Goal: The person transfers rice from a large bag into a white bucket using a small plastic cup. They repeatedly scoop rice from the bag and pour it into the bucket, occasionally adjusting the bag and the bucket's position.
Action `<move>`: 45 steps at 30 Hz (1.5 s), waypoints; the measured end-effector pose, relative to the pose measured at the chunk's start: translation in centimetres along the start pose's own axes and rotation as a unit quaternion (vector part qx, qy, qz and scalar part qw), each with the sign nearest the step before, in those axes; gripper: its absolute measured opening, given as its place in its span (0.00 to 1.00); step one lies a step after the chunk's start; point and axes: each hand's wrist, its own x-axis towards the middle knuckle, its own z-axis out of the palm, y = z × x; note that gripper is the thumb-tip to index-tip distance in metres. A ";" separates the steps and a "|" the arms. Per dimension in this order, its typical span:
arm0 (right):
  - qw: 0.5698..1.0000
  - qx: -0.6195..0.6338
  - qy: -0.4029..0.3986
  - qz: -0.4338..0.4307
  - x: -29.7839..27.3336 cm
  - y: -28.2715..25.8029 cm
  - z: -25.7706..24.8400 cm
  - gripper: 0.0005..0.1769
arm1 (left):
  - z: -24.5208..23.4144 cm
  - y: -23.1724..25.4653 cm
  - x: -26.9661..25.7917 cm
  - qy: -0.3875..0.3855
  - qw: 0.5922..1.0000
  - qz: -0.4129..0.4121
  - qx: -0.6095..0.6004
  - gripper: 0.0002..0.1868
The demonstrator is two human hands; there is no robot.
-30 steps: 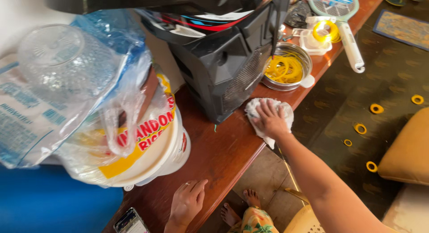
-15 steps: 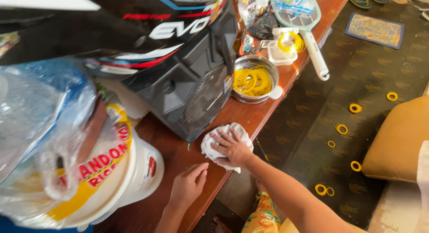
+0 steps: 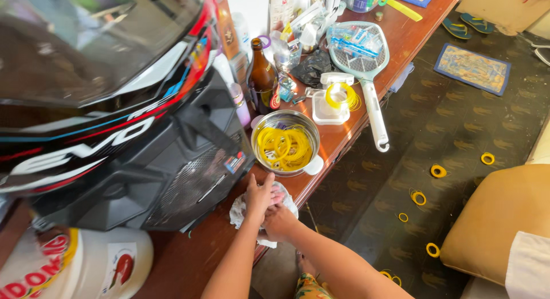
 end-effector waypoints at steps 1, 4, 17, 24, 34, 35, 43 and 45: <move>0.998 0.012 0.060 -0.034 -0.1 0.8 0.2 0.40 | 1.0 0.1 1.1 0.011 1.000 -0.006 0.002 0.46; 0.996 -0.042 0.060 -0.045 -0.7 3.2 -0.2 0.32 | 2.9 -0.1 3.9 0.020 1.000 -0.006 -0.005 0.33; 0.995 0.050 0.055 -0.059 -2.7 7.7 -3.0 0.28 | 0.9 2.8 -3.4 -0.043 0.997 0.014 0.059 0.15; 0.989 -0.077 0.120 -0.027 -5.8 14.7 -4.0 0.27 | -4.9 1.9 -7.3 -0.064 0.988 -0.025 0.138 0.14; 0.708 0.499 0.391 0.311 -7.6 21.4 -6.6 0.26 | -6.4 -2.7 -5.3 -0.113 0.979 -0.046 0.161 0.14; 0.708 0.535 0.381 0.261 -8.3 20.9 -7.0 0.28 | -5.8 -3.0 -4.7 -0.120 0.979 -0.040 0.160 0.14; 0.740 0.543 0.161 0.362 -13.7 17.4 -14.1 0.48 | -0.5 -0.9 -2.4 -0.208 0.959 -0.017 0.190 0.20; 0.664 0.616 0.149 0.397 -15.0 17.5 -14.7 0.49 | 0.8 -0.1 -2.2 -0.243 0.946 -0.017 0.211 0.25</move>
